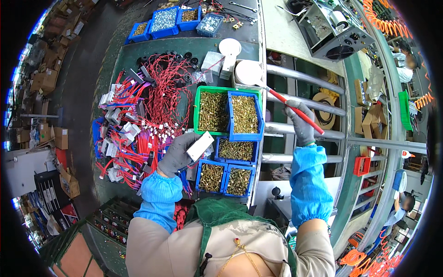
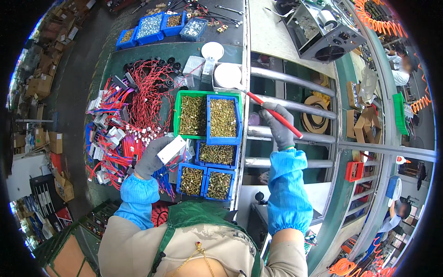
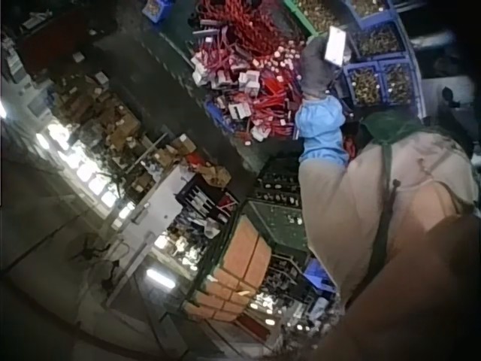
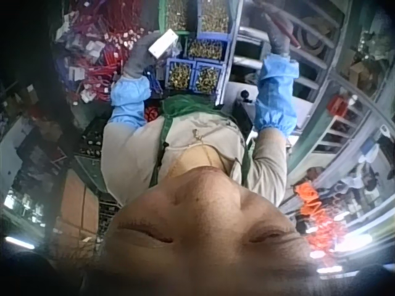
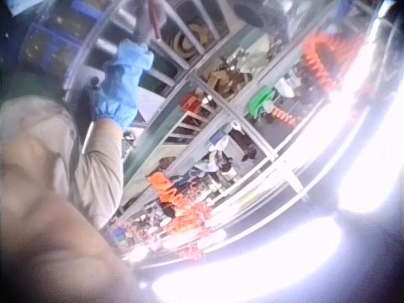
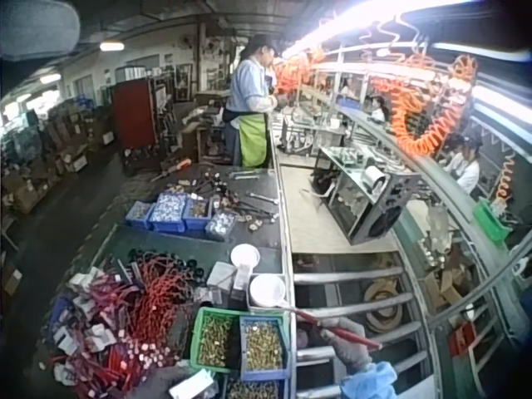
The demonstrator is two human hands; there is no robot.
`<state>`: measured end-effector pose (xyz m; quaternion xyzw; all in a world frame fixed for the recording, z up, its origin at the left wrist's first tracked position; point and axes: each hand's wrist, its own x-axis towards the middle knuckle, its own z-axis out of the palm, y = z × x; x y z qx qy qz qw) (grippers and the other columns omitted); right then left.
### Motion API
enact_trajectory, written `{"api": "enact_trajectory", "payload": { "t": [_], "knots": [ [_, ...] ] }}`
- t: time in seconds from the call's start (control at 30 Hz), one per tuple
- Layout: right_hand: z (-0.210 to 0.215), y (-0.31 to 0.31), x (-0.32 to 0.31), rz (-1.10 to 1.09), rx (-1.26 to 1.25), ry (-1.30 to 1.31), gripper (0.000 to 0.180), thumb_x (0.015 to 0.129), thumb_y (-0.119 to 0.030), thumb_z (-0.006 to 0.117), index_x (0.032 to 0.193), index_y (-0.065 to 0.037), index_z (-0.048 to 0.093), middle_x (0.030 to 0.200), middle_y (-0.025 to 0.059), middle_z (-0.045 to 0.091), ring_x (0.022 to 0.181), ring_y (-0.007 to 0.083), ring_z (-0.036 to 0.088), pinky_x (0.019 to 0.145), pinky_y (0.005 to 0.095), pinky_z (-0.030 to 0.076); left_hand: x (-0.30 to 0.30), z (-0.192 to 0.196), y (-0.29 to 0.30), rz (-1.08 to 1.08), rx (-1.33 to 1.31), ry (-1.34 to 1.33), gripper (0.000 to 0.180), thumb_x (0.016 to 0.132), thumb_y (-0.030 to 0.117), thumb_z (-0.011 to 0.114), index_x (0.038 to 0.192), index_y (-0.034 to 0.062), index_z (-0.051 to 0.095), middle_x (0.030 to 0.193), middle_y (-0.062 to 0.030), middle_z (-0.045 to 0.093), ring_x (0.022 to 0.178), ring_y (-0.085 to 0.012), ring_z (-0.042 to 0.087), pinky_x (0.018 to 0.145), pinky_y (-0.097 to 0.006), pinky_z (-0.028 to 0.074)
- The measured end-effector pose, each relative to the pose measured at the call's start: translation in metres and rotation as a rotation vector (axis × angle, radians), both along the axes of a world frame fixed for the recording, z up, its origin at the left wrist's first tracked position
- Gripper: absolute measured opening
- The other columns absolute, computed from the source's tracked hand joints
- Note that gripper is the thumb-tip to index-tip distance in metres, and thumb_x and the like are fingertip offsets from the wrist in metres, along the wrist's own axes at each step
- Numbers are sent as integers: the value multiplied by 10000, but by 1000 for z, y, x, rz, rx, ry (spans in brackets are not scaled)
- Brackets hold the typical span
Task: The person assembles an electronic device on a workbench, using a pneumatic screwdriver to secure components and wires. They also use a red-handled tool to manipulate small parts and connectors within the device's chassis.
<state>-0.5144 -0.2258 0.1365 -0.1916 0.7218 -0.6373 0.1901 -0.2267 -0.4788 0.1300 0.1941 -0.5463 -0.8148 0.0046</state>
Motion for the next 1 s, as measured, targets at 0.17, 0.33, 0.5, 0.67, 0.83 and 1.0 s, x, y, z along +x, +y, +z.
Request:
{"api": "enact_trajectory", "payload": {
  "t": [0.17,0.33,0.5,0.67,0.83,1.0],
  "knots": [
    [59,-5,-2,-23,-131,6,222,874,-61,582,1094,-25,579,902,91,630,754,141,617,705,267,511,3,-7,-4,-10,-20,-40,314,806,-7,663,1112,10,594,927,-48,654,837,-104,627,699,-259,517],
    [50,-50,-27,159,89,-22,376,750,43,547,1120,-26,543,826,35,559,645,90,543,591,230,466,1,-1,-2,-35,-144,8,318,813,-8,653,1124,9,589,942,-46,652,851,-102,622,715,-249,506],
    [-3,-87,-44,-59,389,744,250,724,1,631,968,-46,600,847,92,595,736,185,609,670,295,505,3,8,-8,-45,33,-27,330,824,-15,636,1147,1,576,981,-55,653,892,-104,617,776,-253,494],
    [-30,-91,-50,-25,559,913,247,723,-26,643,956,-104,617,892,145,604,802,331,618,690,392,514,7,5,-14,-17,-33,-35,359,826,-25,630,1177,-14,556,1026,-68,650,940,-116,615,816,-260,495],
    [-21,-97,-44,225,892,833,251,801,-126,561,1040,-158,629,884,178,614,778,363,617,700,449,502,7,6,-12,8,62,-34,350,834,-18,626,1177,-16,555,1032,-72,647,930,-121,620,810,-263,500],
    [5,-90,8,394,1012,677,485,820,-117,528,1291,-222,484,833,178,629,754,351,631,668,452,500,9,6,-4,81,-140,-10,338,809,0,664,1133,-17,571,1009,-79,646,914,-126,618,782,-261,497]
  ]
}}
